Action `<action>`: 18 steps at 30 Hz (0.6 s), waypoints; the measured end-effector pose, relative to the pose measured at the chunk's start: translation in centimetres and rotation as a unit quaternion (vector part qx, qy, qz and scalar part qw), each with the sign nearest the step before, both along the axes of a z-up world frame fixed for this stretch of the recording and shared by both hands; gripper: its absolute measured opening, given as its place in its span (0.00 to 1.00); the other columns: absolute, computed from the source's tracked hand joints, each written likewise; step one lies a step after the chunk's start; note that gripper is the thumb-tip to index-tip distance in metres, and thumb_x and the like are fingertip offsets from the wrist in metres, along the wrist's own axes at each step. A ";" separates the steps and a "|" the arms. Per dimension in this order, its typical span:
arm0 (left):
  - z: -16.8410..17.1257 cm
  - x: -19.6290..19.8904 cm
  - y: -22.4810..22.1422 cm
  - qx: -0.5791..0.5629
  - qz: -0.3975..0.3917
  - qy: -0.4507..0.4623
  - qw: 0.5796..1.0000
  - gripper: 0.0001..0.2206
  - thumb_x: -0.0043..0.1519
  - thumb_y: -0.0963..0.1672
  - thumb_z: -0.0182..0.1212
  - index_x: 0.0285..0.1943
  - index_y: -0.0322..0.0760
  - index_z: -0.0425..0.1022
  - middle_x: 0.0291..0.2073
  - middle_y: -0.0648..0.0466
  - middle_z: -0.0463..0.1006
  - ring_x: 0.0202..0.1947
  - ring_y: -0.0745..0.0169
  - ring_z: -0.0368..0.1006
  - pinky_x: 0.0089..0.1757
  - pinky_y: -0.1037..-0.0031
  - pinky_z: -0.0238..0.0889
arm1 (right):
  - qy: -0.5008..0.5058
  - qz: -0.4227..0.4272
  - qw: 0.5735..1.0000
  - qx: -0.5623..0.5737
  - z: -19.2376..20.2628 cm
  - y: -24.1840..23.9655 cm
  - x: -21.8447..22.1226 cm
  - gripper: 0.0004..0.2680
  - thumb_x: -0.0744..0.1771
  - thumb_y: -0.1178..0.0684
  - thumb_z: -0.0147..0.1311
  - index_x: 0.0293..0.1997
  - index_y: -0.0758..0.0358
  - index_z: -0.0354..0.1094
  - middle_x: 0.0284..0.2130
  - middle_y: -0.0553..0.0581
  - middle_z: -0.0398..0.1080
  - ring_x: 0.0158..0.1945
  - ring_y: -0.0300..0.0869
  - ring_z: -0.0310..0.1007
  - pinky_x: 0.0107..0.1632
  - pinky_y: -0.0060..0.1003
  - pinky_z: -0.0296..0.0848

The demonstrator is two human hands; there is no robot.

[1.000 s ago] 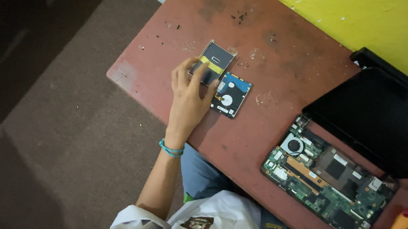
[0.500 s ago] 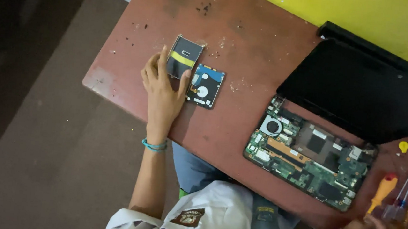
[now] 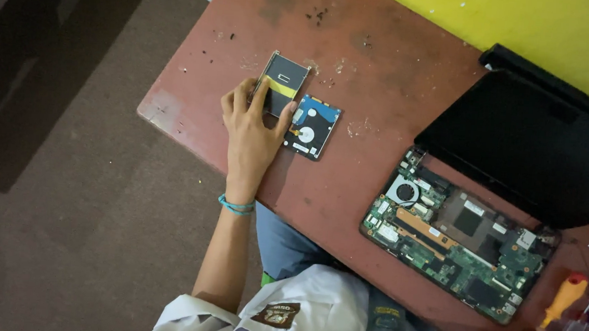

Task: Removing internal components from a laptop motherboard using a screwdriver, including the hard drive and RAM modules.

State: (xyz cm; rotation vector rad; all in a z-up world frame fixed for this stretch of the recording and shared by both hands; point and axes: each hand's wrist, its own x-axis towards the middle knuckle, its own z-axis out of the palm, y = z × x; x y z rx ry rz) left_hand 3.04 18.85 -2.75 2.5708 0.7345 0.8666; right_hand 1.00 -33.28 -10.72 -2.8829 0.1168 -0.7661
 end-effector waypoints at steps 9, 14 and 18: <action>0.7 0.0 -0.2 0.000 -0.007 0.000 1.000 0.24 0.67 0.52 0.65 0.63 0.30 0.72 0.57 0.45 0.70 0.54 0.45 0.61 0.55 0.56 0.64 | -0.005 0.027 0.991 0.133 -0.8 -0.5 -0.7 0.07 0.73 0.73 0.58 0.57 0.80 0.73 0.50 0.72 0.73 0.47 0.55 0.74 0.53 0.42 0.77; 0.1 -0.4 -0.2 -0.049 -0.005 0.006 0.999 0.27 0.68 0.52 0.63 0.69 0.33 0.64 0.59 0.44 0.67 0.59 0.44 0.60 0.58 0.53 0.60 | 0.004 0.070 0.997 0.032 1.7 0.8 -0.5 0.09 0.69 0.76 0.59 0.55 0.83 0.72 0.61 0.75 0.65 0.58 0.59 0.69 0.59 0.48 0.76; 0.8 -0.5 -0.5 -0.065 -0.021 0.015 0.998 0.18 0.69 0.50 0.61 0.65 0.43 0.70 0.59 0.43 0.64 0.58 0.42 0.59 0.57 0.49 0.59 | 0.010 0.034 0.999 0.033 3.9 3.3 -0.6 0.07 0.71 0.75 0.62 0.54 0.81 0.72 0.60 0.74 0.65 0.55 0.59 0.69 0.57 0.47 0.76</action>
